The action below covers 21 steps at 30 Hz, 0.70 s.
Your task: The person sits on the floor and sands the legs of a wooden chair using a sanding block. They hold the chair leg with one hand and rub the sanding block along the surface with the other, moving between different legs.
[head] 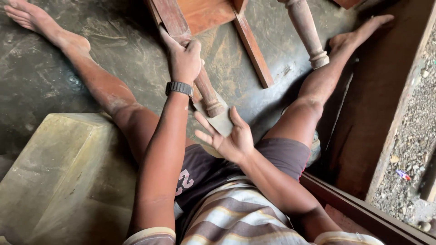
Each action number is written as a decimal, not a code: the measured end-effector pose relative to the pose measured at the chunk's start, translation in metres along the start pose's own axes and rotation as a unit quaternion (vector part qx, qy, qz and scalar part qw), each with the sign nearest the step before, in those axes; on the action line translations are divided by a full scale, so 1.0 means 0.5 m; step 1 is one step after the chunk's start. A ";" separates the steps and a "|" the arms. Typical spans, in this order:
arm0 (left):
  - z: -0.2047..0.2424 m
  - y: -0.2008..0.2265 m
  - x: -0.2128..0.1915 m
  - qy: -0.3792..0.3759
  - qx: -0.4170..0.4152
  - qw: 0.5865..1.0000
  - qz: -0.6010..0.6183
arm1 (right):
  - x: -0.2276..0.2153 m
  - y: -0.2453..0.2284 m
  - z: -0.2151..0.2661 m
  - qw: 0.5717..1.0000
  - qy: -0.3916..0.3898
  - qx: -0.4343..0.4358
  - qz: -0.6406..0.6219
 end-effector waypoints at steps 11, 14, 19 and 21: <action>-0.014 -0.037 -0.004 -0.002 -0.001 0.998 0.064 | 0.004 0.022 0.001 0.995 -0.035 0.050 -0.073; -0.026 -0.053 -0.009 0.007 0.051 0.997 -0.058 | -0.014 0.026 0.041 0.996 -0.002 0.052 -0.072; -0.008 -0.022 0.005 -0.007 -0.003 0.995 0.095 | -0.032 0.020 -0.014 0.987 -0.020 0.089 -0.134; -0.010 -0.030 0.005 -0.014 0.003 0.996 0.092 | 0.001 0.019 -0.007 0.981 -0.019 0.100 -0.165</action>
Point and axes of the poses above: each hand's wrist, its own z-axis away from the middle knuckle, its own x-axis out of the palm, y = z × x, the point moved 4 cm from there along -z, towards the middle knuckle, and after that the axes turned 7 degrees about z, right-handed, at the moved point
